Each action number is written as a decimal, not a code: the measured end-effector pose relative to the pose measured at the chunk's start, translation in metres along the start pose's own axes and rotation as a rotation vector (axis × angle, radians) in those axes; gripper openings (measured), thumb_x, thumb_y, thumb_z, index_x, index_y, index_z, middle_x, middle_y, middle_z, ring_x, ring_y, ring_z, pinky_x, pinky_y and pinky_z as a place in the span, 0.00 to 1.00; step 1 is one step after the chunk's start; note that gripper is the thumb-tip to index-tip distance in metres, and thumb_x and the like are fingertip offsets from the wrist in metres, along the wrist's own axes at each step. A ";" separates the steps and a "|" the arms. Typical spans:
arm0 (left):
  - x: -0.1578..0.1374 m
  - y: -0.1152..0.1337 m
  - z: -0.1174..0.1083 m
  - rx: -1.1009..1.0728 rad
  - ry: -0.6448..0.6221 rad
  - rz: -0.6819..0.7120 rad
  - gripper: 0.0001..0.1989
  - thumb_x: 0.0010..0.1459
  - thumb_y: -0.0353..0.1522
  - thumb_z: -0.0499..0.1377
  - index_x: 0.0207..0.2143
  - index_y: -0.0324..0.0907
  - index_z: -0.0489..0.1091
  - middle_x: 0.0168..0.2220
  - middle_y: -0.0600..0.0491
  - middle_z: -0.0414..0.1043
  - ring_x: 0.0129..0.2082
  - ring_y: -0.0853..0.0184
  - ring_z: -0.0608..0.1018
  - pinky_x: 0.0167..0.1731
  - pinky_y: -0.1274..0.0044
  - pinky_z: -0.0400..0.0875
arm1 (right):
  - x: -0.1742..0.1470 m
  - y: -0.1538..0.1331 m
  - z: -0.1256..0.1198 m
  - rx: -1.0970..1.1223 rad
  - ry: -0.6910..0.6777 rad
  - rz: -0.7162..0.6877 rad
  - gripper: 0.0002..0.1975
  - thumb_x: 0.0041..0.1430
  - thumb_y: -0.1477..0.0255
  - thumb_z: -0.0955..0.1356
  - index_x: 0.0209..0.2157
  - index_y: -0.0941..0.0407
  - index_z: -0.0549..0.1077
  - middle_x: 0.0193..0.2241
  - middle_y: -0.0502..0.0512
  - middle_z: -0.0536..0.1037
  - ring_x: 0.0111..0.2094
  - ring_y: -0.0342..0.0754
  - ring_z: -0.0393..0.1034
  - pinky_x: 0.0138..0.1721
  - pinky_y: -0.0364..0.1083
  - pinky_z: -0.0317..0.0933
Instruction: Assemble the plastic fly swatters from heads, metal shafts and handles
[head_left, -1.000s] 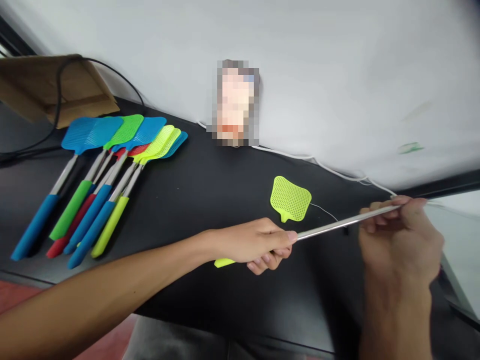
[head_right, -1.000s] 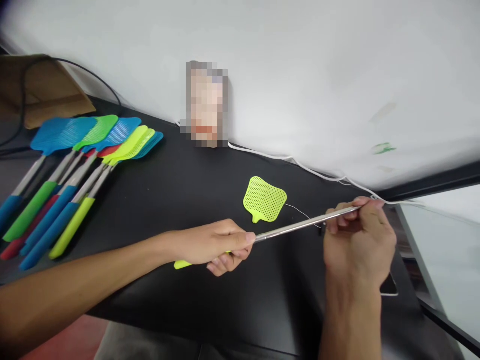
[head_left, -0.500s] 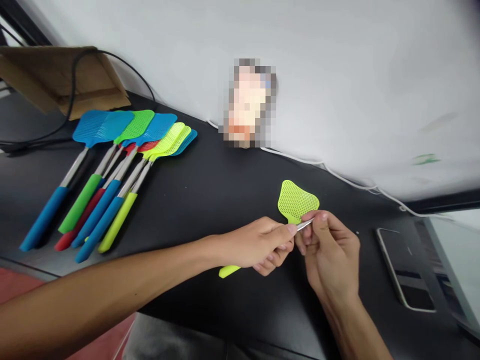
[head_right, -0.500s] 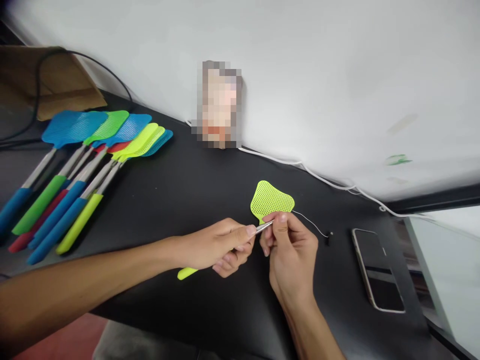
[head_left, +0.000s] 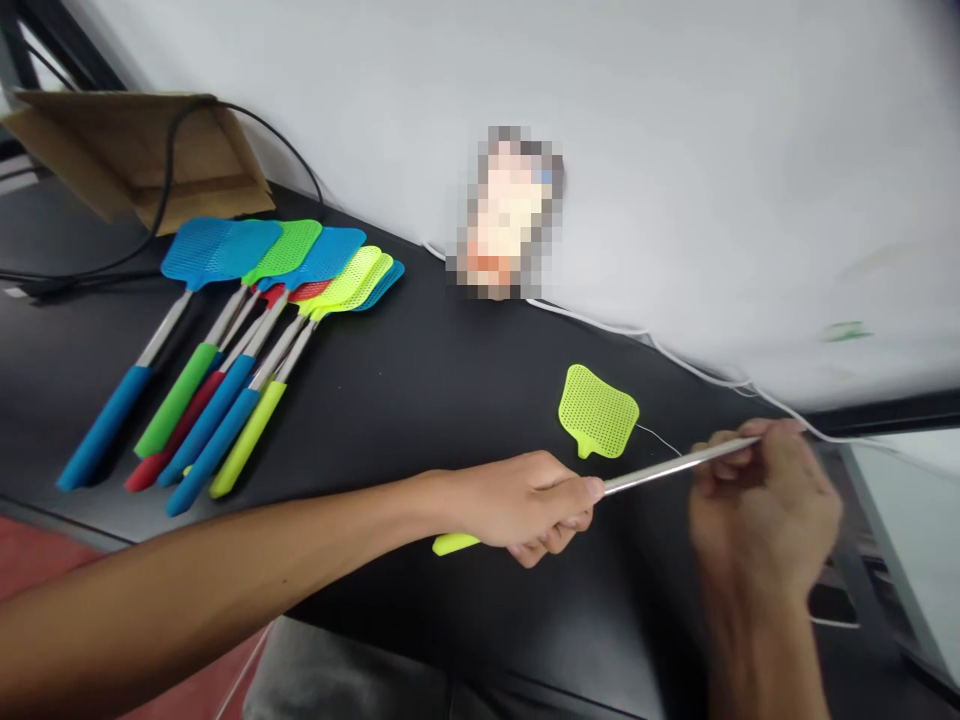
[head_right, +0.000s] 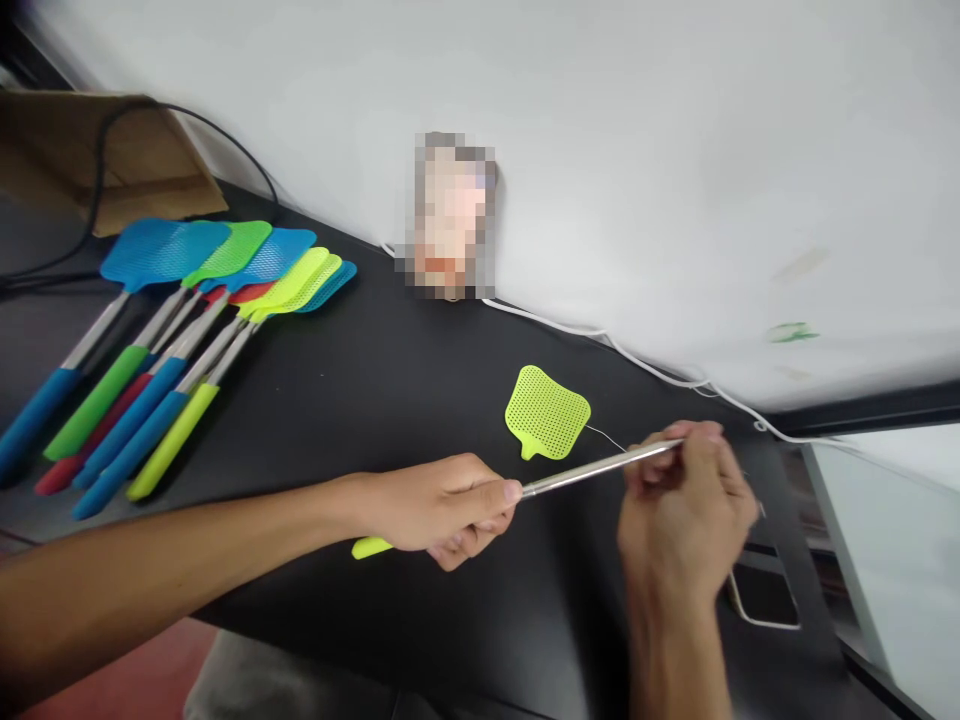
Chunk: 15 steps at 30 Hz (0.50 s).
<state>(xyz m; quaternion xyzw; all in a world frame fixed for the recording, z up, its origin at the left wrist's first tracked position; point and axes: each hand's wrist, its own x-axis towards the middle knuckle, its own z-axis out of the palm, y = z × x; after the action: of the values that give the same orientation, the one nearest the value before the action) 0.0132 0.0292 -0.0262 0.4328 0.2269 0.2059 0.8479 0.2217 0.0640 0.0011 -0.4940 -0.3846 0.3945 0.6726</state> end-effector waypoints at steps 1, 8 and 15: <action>0.000 -0.001 0.000 -0.007 0.017 0.023 0.28 0.62 0.57 0.52 0.25 0.43 0.54 0.20 0.63 0.48 0.18 0.77 0.53 0.19 0.80 0.51 | -0.013 0.003 0.008 -0.025 -0.022 0.018 0.09 0.59 0.71 0.72 0.26 0.55 0.74 0.21 0.46 0.63 0.21 0.41 0.54 0.19 0.42 0.49; 0.007 0.000 0.000 -0.125 0.121 0.138 0.25 0.67 0.52 0.50 0.28 0.41 0.60 0.17 0.63 0.50 0.15 0.77 0.56 0.17 0.81 0.53 | -0.045 0.019 0.023 -0.397 -0.349 -0.038 0.15 0.67 0.60 0.67 0.33 0.55 0.78 0.20 0.48 0.69 0.21 0.43 0.62 0.25 0.44 0.57; 0.011 0.013 -0.020 -0.282 0.458 0.500 0.13 0.70 0.42 0.51 0.37 0.42 0.63 0.16 0.64 0.53 0.14 0.76 0.56 0.17 0.82 0.60 | -0.012 0.037 0.014 -1.258 -0.577 -0.604 0.24 0.72 0.60 0.57 0.62 0.56 0.68 0.62 0.67 0.69 0.63 0.62 0.60 0.60 0.62 0.55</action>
<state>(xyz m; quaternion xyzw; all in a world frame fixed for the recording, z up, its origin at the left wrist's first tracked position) 0.0088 0.0556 -0.0283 0.2965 0.2673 0.5276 0.7498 0.1981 0.0654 -0.0332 -0.5352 -0.8167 0.0127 0.2152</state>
